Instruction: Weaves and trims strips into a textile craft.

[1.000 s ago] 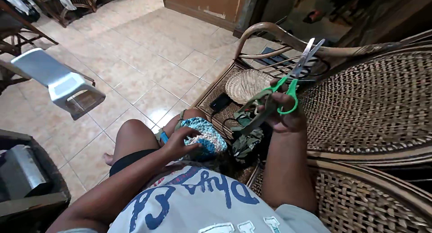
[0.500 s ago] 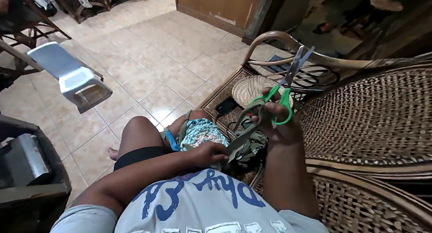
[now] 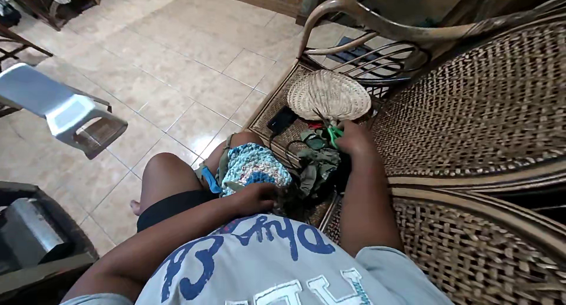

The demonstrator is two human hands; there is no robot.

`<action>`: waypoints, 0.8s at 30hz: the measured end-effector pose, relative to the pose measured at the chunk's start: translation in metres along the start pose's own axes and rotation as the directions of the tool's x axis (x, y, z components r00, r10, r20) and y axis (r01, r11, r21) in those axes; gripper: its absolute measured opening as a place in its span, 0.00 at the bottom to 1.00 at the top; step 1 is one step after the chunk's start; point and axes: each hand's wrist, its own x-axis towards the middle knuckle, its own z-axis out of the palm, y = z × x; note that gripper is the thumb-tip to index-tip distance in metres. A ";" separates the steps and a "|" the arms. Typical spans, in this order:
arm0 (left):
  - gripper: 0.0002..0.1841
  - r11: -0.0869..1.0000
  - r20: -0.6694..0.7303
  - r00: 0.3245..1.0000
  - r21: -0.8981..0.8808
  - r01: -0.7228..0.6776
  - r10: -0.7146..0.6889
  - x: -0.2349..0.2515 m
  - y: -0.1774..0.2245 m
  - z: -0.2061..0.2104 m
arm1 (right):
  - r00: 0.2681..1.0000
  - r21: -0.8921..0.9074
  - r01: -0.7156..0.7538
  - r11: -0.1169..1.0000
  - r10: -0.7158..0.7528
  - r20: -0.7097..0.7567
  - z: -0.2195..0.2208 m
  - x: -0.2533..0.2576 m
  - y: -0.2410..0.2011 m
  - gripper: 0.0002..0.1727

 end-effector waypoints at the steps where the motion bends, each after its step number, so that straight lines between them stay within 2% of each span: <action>1: 0.21 1.000 0.002 1.000 -0.004 -0.001 0.001 0.000 0.000 0.000 | 0.998 -0.046 -0.062 0.997 0.061 -0.015 0.011 0.009 0.009 0.28; 6: 0.21 1.000 0.003 1.000 -0.010 0.002 -0.002 0.001 -0.003 -0.001 | 0.988 0.136 -0.094 0.986 0.109 -0.105 0.079 0.041 0.060 0.26; 9: 0.21 1.000 0.008 1.000 -0.017 0.007 -0.007 0.002 -0.003 -0.001 | 0.991 0.117 -0.088 0.989 0.099 -0.094 0.110 0.046 0.073 0.27; 11: 0.21 1.000 0.005 1.000 -0.020 0.009 -0.009 0.001 -0.002 -0.001 | 0.990 0.092 -0.088 0.992 0.097 -0.099 0.116 0.044 0.073 0.26; 17: 0.21 0.999 0.002 1.000 -0.031 -0.012 0.012 0.002 -0.004 0.000 | 0.982 0.161 -0.052 0.986 0.080 -0.172 0.078 0.042 0.056 0.27; 19: 0.21 0.999 0.007 1.000 -0.044 0.001 0.000 0.001 -0.003 -0.001 | 0.981 0.234 -0.032 0.972 0.075 -0.178 0.065 0.040 0.052 0.28; 22: 0.21 0.999 0.002 1.000 -0.048 -0.011 0.011 -0.002 -0.003 -0.002 | 0.974 0.511 0.094 0.854 0.026 -0.224 0.040 0.035 0.045 0.29; 24: 0.21 0.998 -0.008 0.999 -0.049 -0.032 0.032 -0.003 -0.006 -0.001 | 0.959 0.617 0.214 0.757 -0.044 -0.279 0.012 0.023 0.034 0.28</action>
